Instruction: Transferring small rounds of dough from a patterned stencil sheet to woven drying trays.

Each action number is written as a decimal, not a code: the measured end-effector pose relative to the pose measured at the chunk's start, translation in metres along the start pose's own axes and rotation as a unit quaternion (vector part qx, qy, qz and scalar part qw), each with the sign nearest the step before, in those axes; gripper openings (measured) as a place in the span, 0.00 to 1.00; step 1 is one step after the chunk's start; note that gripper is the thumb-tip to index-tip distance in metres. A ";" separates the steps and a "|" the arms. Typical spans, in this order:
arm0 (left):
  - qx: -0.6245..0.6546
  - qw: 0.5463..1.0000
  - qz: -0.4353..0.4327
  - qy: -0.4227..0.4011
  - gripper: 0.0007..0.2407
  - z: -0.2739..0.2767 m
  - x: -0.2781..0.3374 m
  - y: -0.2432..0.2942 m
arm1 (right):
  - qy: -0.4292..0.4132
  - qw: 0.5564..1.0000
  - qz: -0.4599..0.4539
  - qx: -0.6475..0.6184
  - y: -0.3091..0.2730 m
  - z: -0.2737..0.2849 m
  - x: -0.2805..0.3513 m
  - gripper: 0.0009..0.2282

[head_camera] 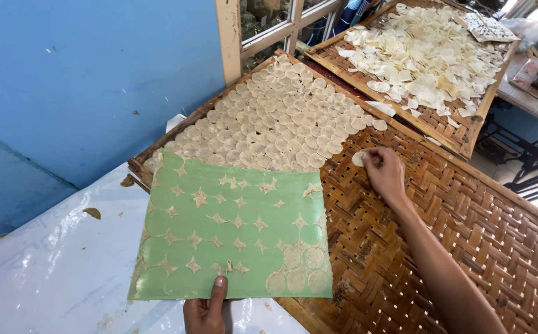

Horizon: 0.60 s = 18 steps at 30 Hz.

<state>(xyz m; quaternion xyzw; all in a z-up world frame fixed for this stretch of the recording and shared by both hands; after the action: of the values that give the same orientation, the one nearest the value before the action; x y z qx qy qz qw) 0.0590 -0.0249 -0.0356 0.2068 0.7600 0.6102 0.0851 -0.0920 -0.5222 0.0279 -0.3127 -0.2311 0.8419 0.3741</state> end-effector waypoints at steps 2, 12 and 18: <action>0.008 1.000 0.008 0.008 0.15 -0.002 0.001 0.003 | 0.018 1.000 0.002 0.021 0.013 -0.003 -0.022 0.05; 0.020 0.999 0.036 0.024 0.15 -0.001 -0.001 0.000 | 0.121 0.985 0.018 0.125 0.064 -0.016 -0.086 0.05; 0.001 0.999 0.034 0.000 0.12 -0.009 0.003 0.018 | 0.108 0.981 0.021 0.158 0.072 -0.023 -0.089 0.13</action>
<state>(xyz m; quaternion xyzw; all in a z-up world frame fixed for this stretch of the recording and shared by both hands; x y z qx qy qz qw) 0.0566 -0.0281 -0.0156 0.2328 0.7534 0.6115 0.0644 -0.0637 -0.6319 -0.0015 -0.3437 -0.0467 0.8365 0.4243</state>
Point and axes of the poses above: each hand's wrist, its own x-axis away from the middle knuckle, its own z-axis out of the back of the hand, y = z × x, the point moved 6 cm from there along -x, towards the middle knuckle, and after that the axes turned 5 degrees about z, right-handed, at the moved point
